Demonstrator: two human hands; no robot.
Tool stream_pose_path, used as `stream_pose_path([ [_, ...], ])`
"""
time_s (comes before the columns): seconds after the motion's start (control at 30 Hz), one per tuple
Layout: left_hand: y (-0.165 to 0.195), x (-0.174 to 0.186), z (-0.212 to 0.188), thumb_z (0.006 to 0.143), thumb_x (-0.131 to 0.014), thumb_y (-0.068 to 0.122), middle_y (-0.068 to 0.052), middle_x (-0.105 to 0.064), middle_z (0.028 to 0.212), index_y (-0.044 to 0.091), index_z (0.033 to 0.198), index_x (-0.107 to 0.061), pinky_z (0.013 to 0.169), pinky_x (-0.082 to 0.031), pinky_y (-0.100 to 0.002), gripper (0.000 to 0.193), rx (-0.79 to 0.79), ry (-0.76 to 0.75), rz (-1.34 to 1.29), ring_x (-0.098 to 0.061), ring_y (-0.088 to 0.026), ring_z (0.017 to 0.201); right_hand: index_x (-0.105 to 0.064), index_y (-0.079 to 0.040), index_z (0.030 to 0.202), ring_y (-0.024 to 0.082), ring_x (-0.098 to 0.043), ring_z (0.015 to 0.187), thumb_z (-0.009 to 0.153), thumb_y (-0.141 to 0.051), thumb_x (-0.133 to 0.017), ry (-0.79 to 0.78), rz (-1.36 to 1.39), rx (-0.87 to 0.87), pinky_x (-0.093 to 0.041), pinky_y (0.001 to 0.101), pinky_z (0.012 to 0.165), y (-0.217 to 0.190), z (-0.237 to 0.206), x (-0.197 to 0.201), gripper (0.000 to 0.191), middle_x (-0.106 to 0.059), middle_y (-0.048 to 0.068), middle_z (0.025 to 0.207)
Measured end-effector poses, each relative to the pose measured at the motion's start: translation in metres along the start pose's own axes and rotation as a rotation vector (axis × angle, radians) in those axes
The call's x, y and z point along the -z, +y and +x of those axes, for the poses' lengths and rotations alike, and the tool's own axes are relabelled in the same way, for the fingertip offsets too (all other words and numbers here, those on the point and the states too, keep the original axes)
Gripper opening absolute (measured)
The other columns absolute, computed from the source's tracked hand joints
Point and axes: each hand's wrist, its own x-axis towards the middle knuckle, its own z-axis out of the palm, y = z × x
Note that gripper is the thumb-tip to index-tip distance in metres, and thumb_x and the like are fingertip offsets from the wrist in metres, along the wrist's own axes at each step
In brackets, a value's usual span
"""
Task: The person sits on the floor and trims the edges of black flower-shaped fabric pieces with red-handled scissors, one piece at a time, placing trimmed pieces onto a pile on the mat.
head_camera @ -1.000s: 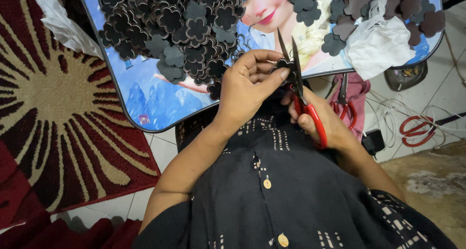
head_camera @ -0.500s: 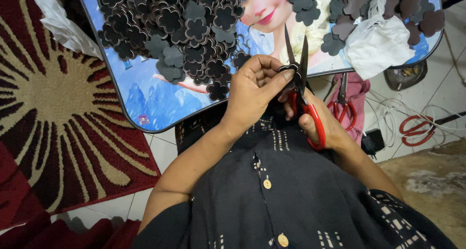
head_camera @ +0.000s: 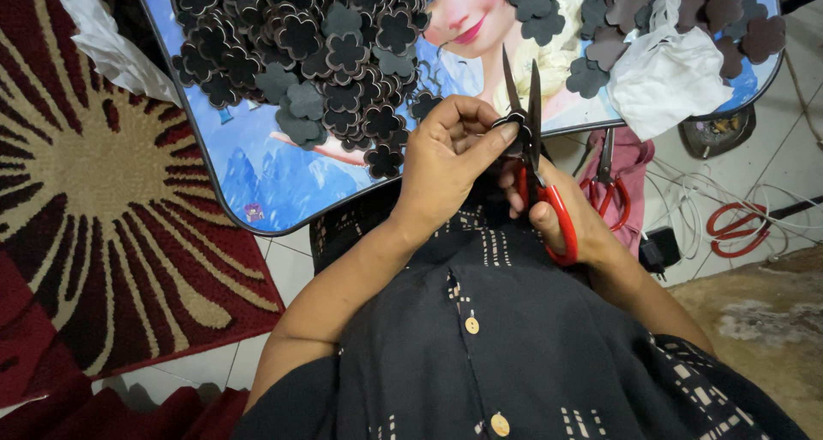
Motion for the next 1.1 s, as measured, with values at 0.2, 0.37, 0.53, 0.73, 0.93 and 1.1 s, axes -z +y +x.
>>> stream_pose_path([
  [0.2, -0.001, -0.002, -0.001, 0.096, -0.075, 0.004, -0.003, -0.07, 0.098, 0.001, 0.107, -0.062, 0.081, -0.056, -0.02, 0.017, 0.012, 0.004, -0.077, -0.067, -0.005, 0.09, -0.053, -0.003, 0.113, 0.011, -0.054, 0.075, 0.081, -0.092, -0.049, 0.052, 0.05, -0.045, -0.048, 0.0262, 0.07, 0.007, 0.001, -0.003, 0.094, -0.053, 0.001, 0.083],
  [0.37, -0.001, -0.002, -0.001, 0.097, -0.075, 0.005, -0.004, -0.07, 0.097, 0.0, 0.107, -0.062, 0.077, -0.056, -0.02, 0.017, 0.005, 0.002, 0.007, -0.067, -0.006, 0.086, -0.053, -0.004, 0.113, 0.01, -0.054, 0.074, 0.078, -0.095, -0.048, 0.083, 0.043, -0.069, -0.048, 0.0253, 0.069, 0.005, 0.001, -0.007, 0.097, -0.053, 0.0, 0.082],
  [0.53, -0.001, -0.002, -0.002, 0.097, -0.074, 0.005, -0.005, -0.07, 0.097, 0.0, 0.107, -0.061, 0.078, -0.057, -0.021, 0.018, 0.011, 0.002, -0.013, -0.068, -0.006, 0.087, -0.053, -0.004, 0.113, 0.009, -0.053, 0.074, 0.078, -0.094, -0.05, 0.097, 0.061, -0.06, -0.048, 0.0246, 0.07, 0.005, 0.002, -0.009, 0.097, -0.053, 0.0, 0.083],
  [0.73, -0.004, -0.002, 0.0, 0.097, -0.074, 0.004, -0.004, -0.069, 0.098, 0.0, 0.108, -0.061, 0.081, -0.057, -0.021, 0.018, -0.001, -0.002, -0.058, -0.068, -0.006, 0.09, -0.053, -0.005, 0.108, 0.008, -0.052, 0.071, 0.077, -0.094, -0.05, 0.126, 0.023, -0.072, -0.049, 0.0235, 0.066, 0.008, 0.001, -0.009, 0.094, -0.052, -0.001, 0.08],
  [0.93, -0.004, 0.0, 0.002, 0.096, -0.075, 0.003, -0.004, -0.069, 0.097, 0.001, 0.107, -0.062, 0.08, -0.056, -0.02, 0.017, -0.003, -0.003, -0.05, -0.067, -0.006, 0.089, -0.051, -0.006, 0.107, 0.008, -0.051, 0.07, 0.078, -0.093, -0.053, 0.12, 0.049, -0.071, -0.05, 0.0232, 0.065, 0.012, -0.001, -0.006, 0.091, -0.051, -0.002, 0.08],
  [1.1, -0.003, 0.001, 0.001, 0.096, -0.076, 0.003, -0.003, -0.069, 0.096, 0.001, 0.108, -0.062, 0.079, -0.055, -0.02, 0.018, -0.002, 0.018, -0.019, -0.066, -0.005, 0.087, -0.052, -0.007, 0.107, 0.007, -0.052, 0.068, 0.079, -0.091, -0.053, 0.107, 0.027, -0.076, -0.048, 0.0227, 0.063, 0.012, -0.002, -0.003, 0.088, -0.052, -0.002, 0.078],
])
